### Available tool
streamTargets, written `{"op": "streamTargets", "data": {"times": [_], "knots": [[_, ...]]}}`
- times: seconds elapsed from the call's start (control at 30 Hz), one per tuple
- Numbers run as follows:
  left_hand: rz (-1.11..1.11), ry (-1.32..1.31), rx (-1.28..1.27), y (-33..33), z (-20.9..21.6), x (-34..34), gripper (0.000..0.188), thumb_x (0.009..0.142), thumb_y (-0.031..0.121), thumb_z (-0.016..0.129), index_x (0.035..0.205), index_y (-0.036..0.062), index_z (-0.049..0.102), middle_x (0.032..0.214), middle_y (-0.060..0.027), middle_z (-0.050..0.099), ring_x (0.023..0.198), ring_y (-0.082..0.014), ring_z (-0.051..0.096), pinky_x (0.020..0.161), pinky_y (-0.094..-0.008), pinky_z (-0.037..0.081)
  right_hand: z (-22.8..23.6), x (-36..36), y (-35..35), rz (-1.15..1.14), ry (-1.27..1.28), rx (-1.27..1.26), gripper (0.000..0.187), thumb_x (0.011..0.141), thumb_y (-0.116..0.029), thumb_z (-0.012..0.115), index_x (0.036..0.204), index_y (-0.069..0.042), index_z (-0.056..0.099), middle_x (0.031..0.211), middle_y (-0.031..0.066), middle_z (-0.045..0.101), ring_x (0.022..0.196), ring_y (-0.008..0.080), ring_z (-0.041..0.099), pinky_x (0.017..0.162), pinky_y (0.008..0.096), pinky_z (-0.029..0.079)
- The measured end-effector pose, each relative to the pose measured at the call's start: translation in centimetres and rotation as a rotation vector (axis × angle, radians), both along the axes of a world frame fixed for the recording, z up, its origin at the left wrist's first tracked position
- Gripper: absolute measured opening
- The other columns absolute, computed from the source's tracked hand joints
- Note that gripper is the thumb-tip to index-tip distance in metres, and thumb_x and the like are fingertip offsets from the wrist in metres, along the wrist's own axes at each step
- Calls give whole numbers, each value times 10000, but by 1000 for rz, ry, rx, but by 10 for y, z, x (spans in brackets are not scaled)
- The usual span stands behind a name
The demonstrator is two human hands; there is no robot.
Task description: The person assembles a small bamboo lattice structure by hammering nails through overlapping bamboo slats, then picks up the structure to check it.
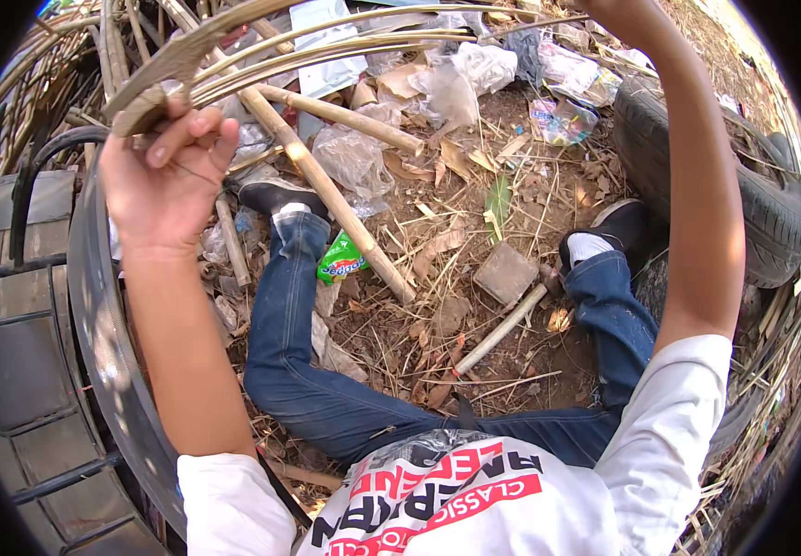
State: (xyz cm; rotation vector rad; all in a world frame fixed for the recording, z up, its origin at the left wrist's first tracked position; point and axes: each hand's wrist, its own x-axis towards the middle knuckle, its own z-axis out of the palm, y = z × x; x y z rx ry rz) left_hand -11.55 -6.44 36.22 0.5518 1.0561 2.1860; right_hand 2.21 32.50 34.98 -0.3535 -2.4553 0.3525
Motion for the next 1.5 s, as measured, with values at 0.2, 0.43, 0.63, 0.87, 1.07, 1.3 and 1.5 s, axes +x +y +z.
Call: {"op": "streamTargets", "data": {"times": [0.2,0.43,0.63,0.87,1.07,1.3,1.5], "knots": [[168,-329,-388,76,-194,86,362,929,318,459,1154,37,486,1037,-124,627,880,-194,601,754,-396,508,-216,86,-39,-182,275,-670,553,780,-205,709,1261,-25,504,1116,191,591,1046,232,566,895,330,450],[-98,-268,-636,98,-323,139,293,947,361,566,975,73,610,923,-42,655,796,-125,568,684,-291,417,-278,156,-160,-360,41,-1612,462,973,-360,482,1276,-11,473,1093,129,611,996,199,594,811,319,466],[-161,-227,-785,106,-361,150,314,951,362,568,943,61,656,812,-33,665,721,-103,576,633,-256,408,-328,165,-189,-391,-110,-1680,512,916,-235,608,1310,43,437,1068,147,630,888,156,606,727,285,497],[-279,-264,-824,91,-379,163,331,944,371,577,961,52,665,808,-43,674,729,-112,606,608,-258,442,-351,150,-194,-348,99,-1997,536,929,-279,591,1312,61,435,1098,165,606,861,201,637,684,313,530],[-453,-213,-907,54,-367,140,439,932,443,568,1145,59,554,1049,-79,640,931,-146,592,720,-299,450,-373,147,-186,-442,38,-2041,452,907,-285,640,1180,54,515,1021,149,595,744,208,634,623,327,543],[429,-518,-469,-29,-338,3,922,837,648,545,1451,51,205,1429,-213,278,1295,-307,358,1073,-499,302,-364,147,-174,-311,7,-1995,347,916,-254,638,1141,-6,547,919,82,598,716,191,618,641,318,541],[412,-273,-798,-1,-302,-49,881,850,633,530,1471,84,229,1461,-150,311,1373,-284,251,1120,-508,157,-364,151,-169,-364,-70,-1966,627,921,-221,630,1420,-30,302,920,108,566,713,212,622,655,352,557]]}}
